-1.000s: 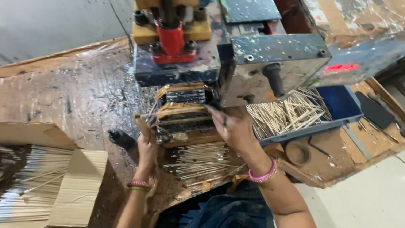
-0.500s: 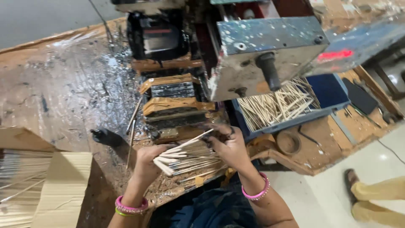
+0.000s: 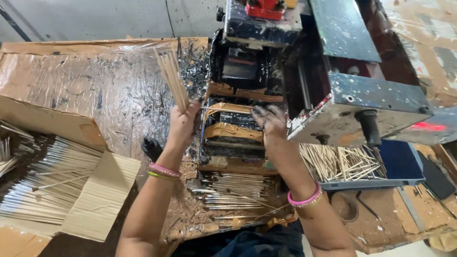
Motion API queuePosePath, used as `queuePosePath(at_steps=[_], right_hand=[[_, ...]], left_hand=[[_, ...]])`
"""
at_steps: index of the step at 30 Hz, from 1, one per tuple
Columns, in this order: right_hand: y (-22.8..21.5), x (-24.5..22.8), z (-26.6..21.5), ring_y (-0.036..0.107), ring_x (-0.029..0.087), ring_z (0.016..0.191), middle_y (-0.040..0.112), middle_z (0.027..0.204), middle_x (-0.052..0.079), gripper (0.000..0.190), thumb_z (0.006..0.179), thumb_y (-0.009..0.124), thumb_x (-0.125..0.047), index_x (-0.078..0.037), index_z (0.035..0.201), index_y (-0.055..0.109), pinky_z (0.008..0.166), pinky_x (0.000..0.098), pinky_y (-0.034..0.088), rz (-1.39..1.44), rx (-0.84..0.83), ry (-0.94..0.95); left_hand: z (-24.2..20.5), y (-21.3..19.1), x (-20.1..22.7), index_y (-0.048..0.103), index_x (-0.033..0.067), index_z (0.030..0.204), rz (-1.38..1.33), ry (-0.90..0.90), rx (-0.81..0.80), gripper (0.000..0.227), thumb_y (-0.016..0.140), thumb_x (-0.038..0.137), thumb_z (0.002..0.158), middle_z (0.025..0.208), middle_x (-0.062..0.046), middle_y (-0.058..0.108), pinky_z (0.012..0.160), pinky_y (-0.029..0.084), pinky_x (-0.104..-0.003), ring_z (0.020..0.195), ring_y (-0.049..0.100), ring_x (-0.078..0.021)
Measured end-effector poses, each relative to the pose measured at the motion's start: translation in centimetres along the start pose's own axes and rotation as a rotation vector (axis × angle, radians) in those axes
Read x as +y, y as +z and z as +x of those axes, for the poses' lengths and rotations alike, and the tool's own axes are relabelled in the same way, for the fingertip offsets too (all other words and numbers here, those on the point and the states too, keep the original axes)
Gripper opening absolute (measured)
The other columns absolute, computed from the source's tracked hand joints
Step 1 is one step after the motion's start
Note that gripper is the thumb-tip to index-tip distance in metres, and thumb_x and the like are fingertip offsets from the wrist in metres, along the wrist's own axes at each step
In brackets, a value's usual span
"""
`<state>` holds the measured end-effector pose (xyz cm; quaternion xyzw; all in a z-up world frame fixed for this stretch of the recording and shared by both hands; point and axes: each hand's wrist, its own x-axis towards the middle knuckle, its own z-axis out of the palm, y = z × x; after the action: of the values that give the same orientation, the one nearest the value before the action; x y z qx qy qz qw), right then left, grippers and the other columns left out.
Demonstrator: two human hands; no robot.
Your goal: The person operates a manual press machine to process wooden sticks. They repeatedly pick up sticks from a pile, insert them into the machine, and press down on a lever to activate the mechanism. The processed sticks are then collected and placed into a cardboard box.
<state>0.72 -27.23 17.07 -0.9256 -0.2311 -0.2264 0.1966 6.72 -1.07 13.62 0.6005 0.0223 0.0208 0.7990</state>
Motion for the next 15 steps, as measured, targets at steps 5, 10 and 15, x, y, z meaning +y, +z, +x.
queuePosePath(at_steps=[5, 10, 15], right_hand=[[-1.7, -1.5, -1.6, 0.055, 0.029, 0.12, 0.059, 0.144, 0.017, 0.06, 0.091, 0.055, 0.01, -0.007, 0.149, 0.059, 0.1, 0.0428, 0.048, -0.447, -0.014, 0.01], [1.6, 0.8, -3.0, 0.062, 0.042, 0.118, 0.061, 0.136, 0.026, 0.059, 0.082, 0.059, 0.004, -0.006, 0.14, 0.062, 0.091, 0.0434, 0.051, -0.21, 0.143, 0.104], [1.0, 1.7, -2.7, 0.064, 0.038, 0.09, 0.067, 0.098, 0.017, 0.041, 0.086, 0.067, -0.006, -0.008, 0.126, 0.071, 0.085, 0.0497, 0.05, -0.229, 0.088, 0.172]], left_hand=[[2.3, 0.6, -3.2, 0.052, 0.0125, 0.074, -0.128, 0.01, -0.012, 0.029, 0.066, 0.012, 0.099, 0.063, 0.008, 0.043, 0.045, 0.028, -0.024, 0.052, 0.036, -0.0027], [1.6, 0.9, -2.0, 0.054, 0.014, 0.074, -0.187, -0.031, -0.043, 0.025, 0.063, 0.011, 0.097, 0.062, 0.009, 0.044, 0.044, 0.028, -0.024, 0.05, 0.037, -0.0026], [1.2, 1.0, -1.9, 0.058, 0.0119, 0.077, -0.226, -0.001, -0.094, 0.021, 0.059, 0.013, 0.099, 0.065, 0.007, 0.05, 0.046, 0.033, -0.022, 0.052, 0.044, -0.0023]])
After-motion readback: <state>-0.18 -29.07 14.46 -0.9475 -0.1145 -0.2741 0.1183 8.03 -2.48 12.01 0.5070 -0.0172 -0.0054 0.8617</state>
